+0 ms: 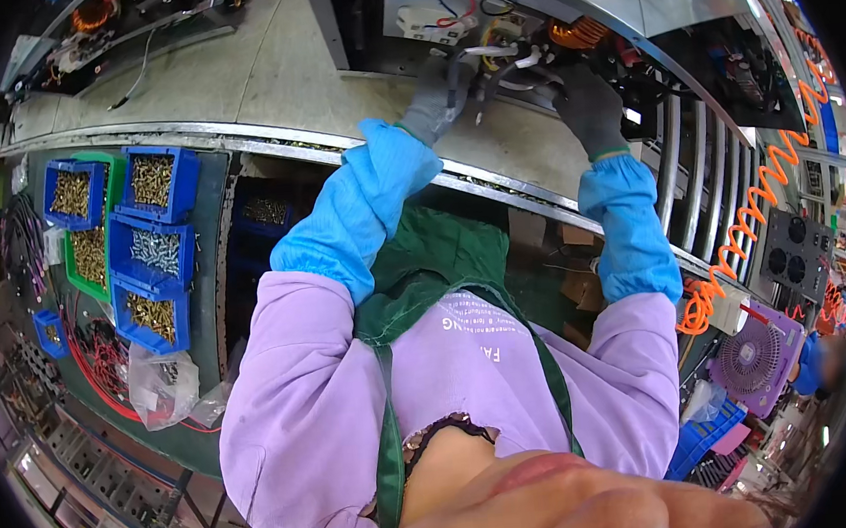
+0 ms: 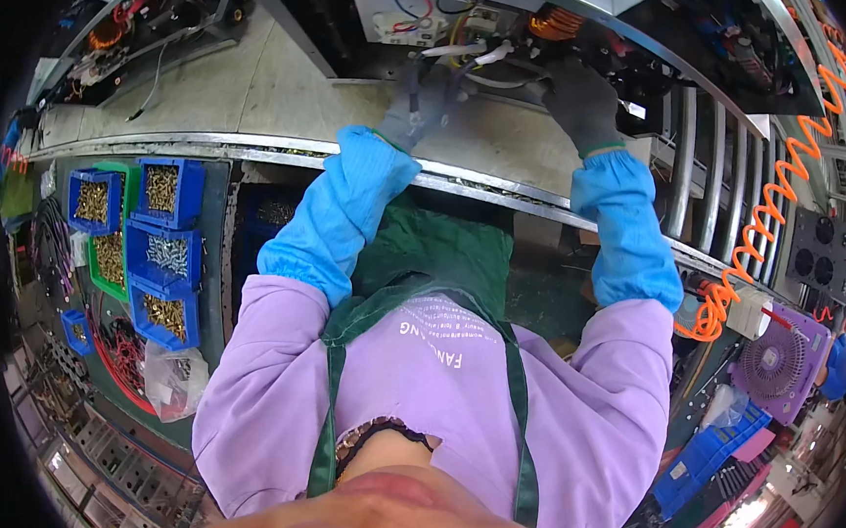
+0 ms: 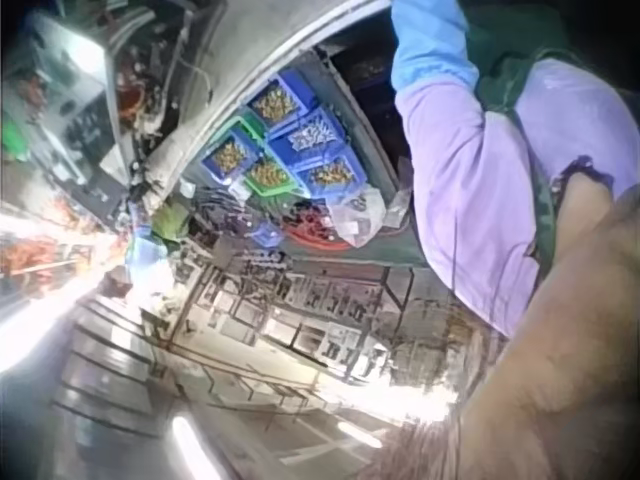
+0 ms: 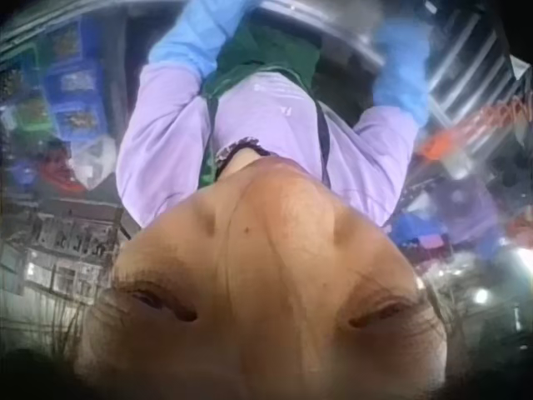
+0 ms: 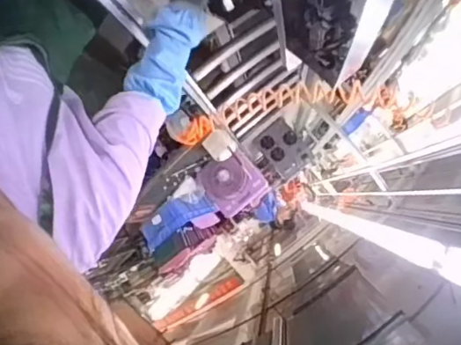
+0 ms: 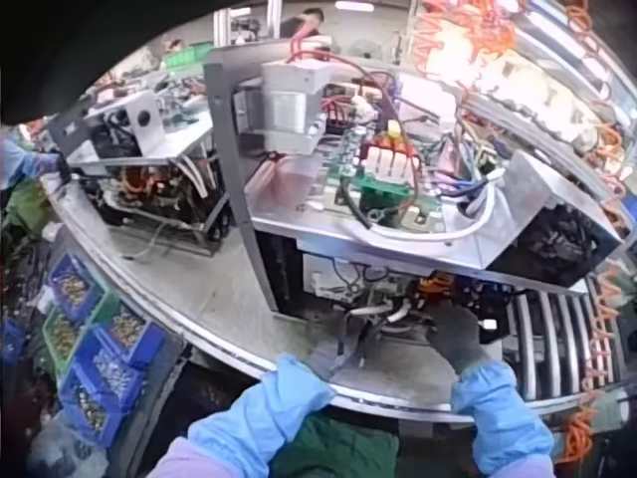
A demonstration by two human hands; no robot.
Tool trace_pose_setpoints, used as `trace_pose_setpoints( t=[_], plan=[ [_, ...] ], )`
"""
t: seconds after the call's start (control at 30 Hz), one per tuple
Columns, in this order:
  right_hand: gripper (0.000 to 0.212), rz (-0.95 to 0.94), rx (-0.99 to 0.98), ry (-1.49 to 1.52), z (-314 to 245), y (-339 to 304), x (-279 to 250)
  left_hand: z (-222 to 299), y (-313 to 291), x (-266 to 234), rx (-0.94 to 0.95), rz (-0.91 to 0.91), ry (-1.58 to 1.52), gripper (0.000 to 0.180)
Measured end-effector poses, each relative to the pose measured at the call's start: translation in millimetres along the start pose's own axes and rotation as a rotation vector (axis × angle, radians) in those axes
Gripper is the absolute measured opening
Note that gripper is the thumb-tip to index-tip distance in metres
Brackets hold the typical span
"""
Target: Connecting wires and using a power screwdriver to assemble electronic components within a metal chassis on a factory assembly line.
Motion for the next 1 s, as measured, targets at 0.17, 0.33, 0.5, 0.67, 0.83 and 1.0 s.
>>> trace_pose_setpoints(
  t=[0.17, 0.33, 0.5, 0.67, 0.83, 1.0],
  plan=[
    [0.038, 0.510, -0.334, 0.264, -37, -2, 0, -12, 14, -3, 0.473, -0.108, 0.000, 0.027],
    [0.030, 0.403, -0.188, 0.422, -60, 10, -8, -13, 43, -8, 0.177, -0.137, 0.090, 0.028],
    [0.020, 0.552, -0.119, 0.469, -61, 9, 10, 18, 18, -15, 0.162, -0.101, 0.259, 0.034],
    [0.020, 0.492, -0.090, 0.484, -58, 14, 15, 24, 15, -15, 0.117, -0.070, 0.328, 0.034],
    [0.019, 0.593, -0.094, 0.536, -58, 8, 20, 42, 0, -13, -0.074, -0.118, 0.183, 0.029],
    [0.018, 0.605, -0.115, 0.563, -57, 6, 25, 39, -2, -12, 0.135, -0.028, 0.236, 0.028]
  ],
)
Point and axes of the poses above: each hand's wrist, its own y-axis towards the middle knuckle, its own x-axis out of the palm, z = x × y, the point moved 2 cm from there along y, towards the middle knuckle, and after that the axes turned 14 degrees about z, right-handed, at the moved point
